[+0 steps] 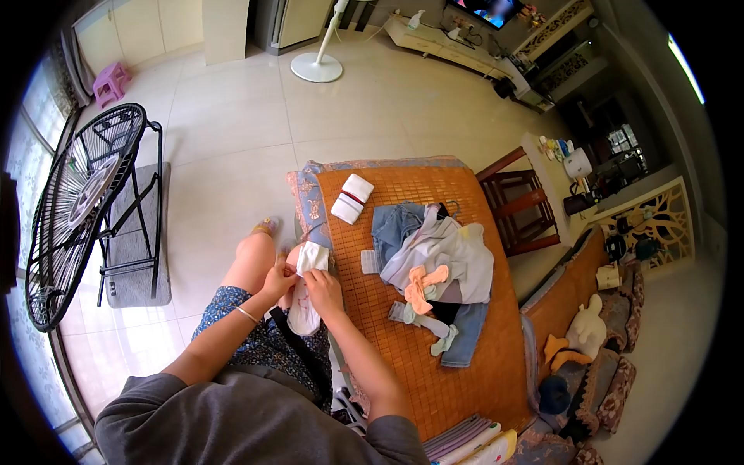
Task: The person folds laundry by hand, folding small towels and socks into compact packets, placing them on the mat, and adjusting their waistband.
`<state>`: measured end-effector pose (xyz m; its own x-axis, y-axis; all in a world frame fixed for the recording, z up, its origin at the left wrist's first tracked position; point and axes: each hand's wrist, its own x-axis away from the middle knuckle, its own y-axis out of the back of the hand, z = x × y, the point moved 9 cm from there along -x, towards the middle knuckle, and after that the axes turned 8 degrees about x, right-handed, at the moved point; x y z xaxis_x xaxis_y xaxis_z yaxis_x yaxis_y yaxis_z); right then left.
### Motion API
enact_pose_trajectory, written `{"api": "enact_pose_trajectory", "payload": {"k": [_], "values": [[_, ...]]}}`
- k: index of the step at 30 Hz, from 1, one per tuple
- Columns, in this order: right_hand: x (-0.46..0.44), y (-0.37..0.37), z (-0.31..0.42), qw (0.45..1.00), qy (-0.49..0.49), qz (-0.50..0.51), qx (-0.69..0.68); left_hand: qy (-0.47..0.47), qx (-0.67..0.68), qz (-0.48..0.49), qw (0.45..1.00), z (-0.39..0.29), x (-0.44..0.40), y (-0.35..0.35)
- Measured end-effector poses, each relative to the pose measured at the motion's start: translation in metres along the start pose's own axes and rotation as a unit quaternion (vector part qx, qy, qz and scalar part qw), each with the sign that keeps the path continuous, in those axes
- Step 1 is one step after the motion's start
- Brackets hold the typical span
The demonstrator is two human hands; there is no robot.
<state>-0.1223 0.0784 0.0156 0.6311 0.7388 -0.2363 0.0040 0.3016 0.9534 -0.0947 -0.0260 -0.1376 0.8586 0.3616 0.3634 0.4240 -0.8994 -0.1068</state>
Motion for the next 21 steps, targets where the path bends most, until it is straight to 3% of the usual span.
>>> {"api": "enact_pose_trajectory", "payload": {"k": [7,10,12,21], "values": [[0.008,-0.002,0.001,1.000,0.008,-0.004,-0.013,0.059,0.039,-0.011,0.997,0.003,-0.002,-0.001],[0.010,0.003,0.003,1.000,0.009,-0.015,-0.022,0.047,-0.051,-0.034,0.997,-0.003,0.001,0.000],[0.009,0.007,0.003,0.999,0.002,-0.025,-0.034,-0.043,-0.144,-0.044,0.988,-0.014,0.001,0.000],[0.014,0.000,-0.029,0.997,-0.077,0.019,0.010,-0.049,-0.121,-0.042,0.991,-0.011,-0.001,-0.001]]}}
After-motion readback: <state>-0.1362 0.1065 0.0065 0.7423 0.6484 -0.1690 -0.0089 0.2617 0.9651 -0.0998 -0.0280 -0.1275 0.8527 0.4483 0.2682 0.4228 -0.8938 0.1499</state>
